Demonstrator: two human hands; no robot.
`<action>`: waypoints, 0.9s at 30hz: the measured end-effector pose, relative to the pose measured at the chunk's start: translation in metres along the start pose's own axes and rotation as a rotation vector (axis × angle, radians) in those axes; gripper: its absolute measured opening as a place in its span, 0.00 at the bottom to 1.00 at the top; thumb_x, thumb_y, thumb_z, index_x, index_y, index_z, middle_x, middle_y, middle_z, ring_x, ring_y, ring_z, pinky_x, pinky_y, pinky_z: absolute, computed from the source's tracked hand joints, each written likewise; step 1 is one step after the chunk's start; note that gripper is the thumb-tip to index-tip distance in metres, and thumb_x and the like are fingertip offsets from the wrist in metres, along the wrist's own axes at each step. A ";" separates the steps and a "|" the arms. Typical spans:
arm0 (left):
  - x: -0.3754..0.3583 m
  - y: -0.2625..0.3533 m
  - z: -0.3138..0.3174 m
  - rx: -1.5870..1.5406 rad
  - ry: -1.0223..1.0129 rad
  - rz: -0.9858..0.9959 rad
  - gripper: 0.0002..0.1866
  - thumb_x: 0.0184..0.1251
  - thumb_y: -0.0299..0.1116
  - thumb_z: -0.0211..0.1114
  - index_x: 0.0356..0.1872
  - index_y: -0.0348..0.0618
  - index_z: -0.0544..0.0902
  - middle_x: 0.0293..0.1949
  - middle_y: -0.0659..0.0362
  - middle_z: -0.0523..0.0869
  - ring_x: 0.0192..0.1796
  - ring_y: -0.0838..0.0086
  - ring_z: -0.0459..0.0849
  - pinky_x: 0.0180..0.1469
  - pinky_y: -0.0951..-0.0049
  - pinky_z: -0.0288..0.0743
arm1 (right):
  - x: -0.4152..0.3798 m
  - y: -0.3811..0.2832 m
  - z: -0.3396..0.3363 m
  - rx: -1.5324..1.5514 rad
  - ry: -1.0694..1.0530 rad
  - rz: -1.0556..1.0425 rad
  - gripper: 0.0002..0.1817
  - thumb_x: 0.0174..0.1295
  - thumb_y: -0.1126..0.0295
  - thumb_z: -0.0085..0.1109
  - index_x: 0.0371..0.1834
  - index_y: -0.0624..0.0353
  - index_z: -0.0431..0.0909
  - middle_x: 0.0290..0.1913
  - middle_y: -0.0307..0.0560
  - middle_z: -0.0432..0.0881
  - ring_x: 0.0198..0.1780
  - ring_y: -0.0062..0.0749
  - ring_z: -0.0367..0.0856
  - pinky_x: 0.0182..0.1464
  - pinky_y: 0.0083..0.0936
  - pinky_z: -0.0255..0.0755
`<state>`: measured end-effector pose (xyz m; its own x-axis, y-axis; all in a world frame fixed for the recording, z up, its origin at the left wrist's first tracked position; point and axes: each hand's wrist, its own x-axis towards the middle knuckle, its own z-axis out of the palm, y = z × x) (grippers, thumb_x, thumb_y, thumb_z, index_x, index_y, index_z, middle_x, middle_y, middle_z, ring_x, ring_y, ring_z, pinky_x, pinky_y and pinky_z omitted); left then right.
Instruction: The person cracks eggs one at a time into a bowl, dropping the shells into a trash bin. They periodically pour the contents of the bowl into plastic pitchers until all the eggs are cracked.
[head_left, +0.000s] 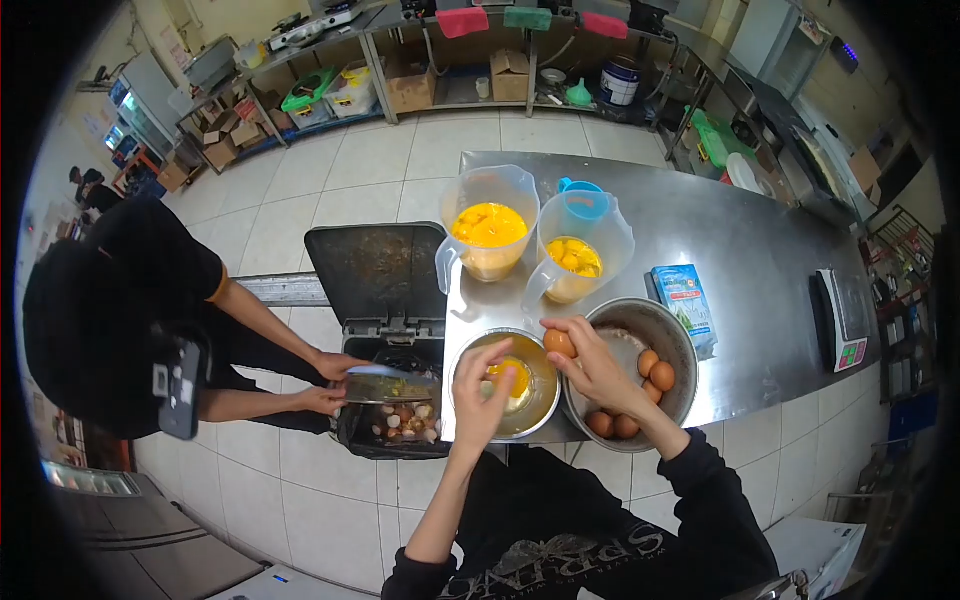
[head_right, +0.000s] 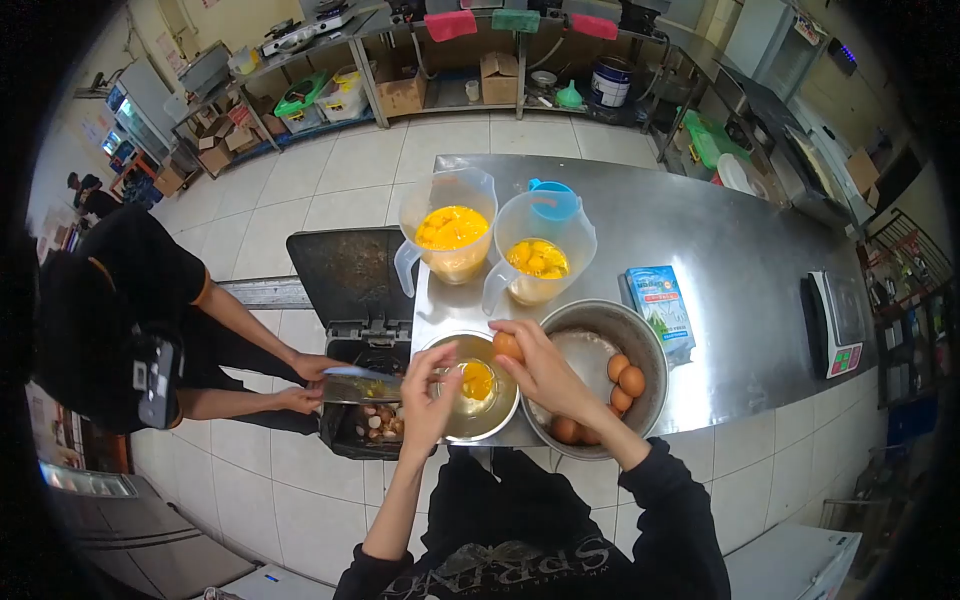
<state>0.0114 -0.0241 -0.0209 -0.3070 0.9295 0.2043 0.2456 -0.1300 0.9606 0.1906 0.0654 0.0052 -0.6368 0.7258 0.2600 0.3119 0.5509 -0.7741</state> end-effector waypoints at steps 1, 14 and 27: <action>0.004 0.008 0.004 -0.002 -0.029 0.002 0.20 0.61 0.22 0.66 0.56 0.41 0.80 0.48 0.58 0.79 0.46 0.78 0.81 0.45 0.79 0.77 | 0.005 -0.012 -0.004 0.099 0.006 0.045 0.21 0.67 0.70 0.58 0.63 0.58 0.68 0.55 0.53 0.73 0.55 0.39 0.76 0.55 0.32 0.71; 0.002 0.028 -0.002 -0.059 -0.160 -0.101 0.25 0.53 0.18 0.70 0.56 0.36 0.80 0.46 0.55 0.84 0.42 0.75 0.87 0.45 0.77 0.85 | 0.010 -0.009 -0.006 0.133 -0.388 0.007 0.28 0.64 0.70 0.54 0.68 0.60 0.63 0.58 0.56 0.74 0.58 0.44 0.76 0.59 0.35 0.70; -0.009 -0.025 -0.009 0.275 -0.039 0.049 0.19 0.55 0.19 0.64 0.50 0.37 0.76 0.55 0.49 0.78 0.49 0.66 0.84 0.45 0.72 0.82 | 0.027 0.010 0.026 -0.169 -0.475 -0.155 0.33 0.55 0.73 0.63 0.66 0.54 0.64 0.54 0.51 0.71 0.50 0.50 0.79 0.48 0.38 0.75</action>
<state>-0.0003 -0.0321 -0.0451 -0.2542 0.9377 0.2367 0.5014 -0.0815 0.8614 0.1587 0.0797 -0.0104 -0.9216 0.3857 0.0435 0.2731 0.7240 -0.6335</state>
